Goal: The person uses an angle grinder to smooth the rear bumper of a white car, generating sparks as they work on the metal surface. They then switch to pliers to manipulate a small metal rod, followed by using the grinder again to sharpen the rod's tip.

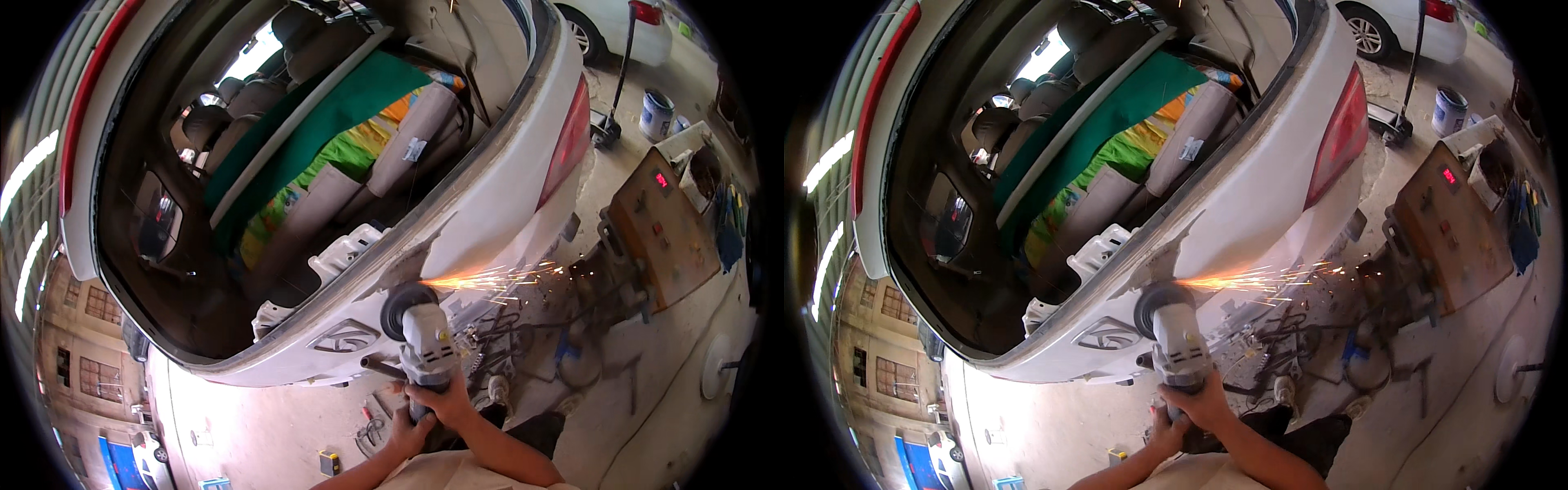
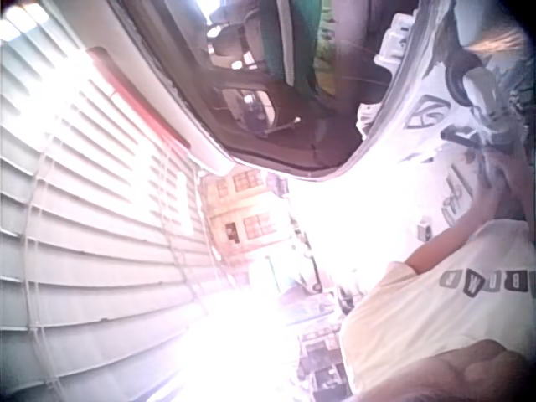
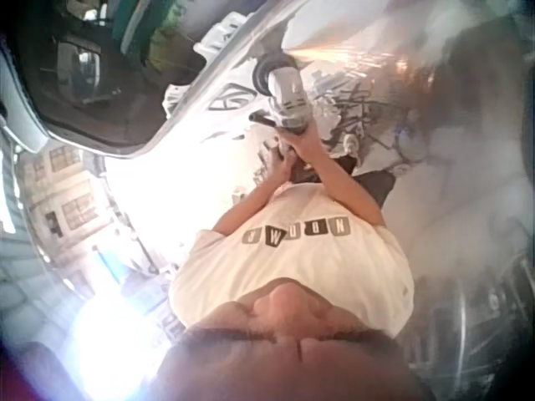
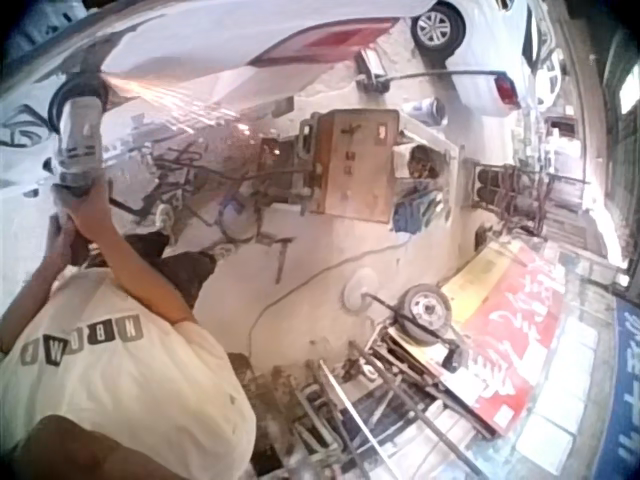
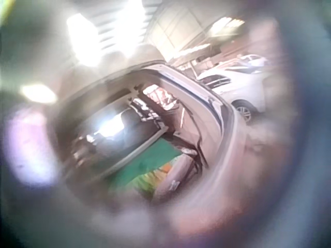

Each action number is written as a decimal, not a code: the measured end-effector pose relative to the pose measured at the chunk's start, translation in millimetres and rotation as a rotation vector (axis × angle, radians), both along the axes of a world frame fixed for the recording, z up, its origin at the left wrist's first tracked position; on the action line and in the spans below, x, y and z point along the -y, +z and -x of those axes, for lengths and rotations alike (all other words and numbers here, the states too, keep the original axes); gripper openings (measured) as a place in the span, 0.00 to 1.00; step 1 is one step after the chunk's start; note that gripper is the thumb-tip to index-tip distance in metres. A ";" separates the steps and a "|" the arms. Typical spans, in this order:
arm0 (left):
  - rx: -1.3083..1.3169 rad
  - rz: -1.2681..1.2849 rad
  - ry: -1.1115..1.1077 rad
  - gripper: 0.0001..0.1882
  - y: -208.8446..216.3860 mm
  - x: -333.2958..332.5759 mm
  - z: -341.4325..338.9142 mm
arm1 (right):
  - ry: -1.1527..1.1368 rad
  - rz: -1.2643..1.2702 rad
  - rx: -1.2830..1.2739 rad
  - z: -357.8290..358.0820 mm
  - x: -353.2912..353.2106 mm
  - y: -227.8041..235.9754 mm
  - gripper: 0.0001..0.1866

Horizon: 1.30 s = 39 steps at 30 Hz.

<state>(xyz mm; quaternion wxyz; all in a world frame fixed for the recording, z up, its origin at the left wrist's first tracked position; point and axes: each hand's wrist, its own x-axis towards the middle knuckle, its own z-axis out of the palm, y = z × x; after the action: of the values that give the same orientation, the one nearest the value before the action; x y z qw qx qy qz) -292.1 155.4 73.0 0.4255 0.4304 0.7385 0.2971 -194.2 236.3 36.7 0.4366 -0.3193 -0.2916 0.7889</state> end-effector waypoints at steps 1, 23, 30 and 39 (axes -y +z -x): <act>-0.037 0.059 -0.014 0.20 7.8 -5.0 3.7 | 0.035 -0.020 0.012 3.5 -2.2 -3.9 0.22; -0.055 0.187 -0.061 0.24 -4.6 11.3 22.4 | -0.099 0.137 -0.194 5.0 13.3 14.0 0.15; -0.043 0.194 -0.058 0.23 -8.9 9.1 29.3 | -0.101 0.168 -0.260 7.5 8.6 15.2 0.19; -0.039 0.132 -0.078 0.21 -3.1 4.8 34.4 | -0.119 0.063 -0.155 1.0 -2.6 39.6 0.13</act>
<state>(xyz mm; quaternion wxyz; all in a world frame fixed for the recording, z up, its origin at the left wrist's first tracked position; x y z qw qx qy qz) -326.6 150.6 69.9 0.4496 0.4357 0.7473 0.2225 -195.2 238.9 76.3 0.4938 -0.2878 -0.2123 0.7927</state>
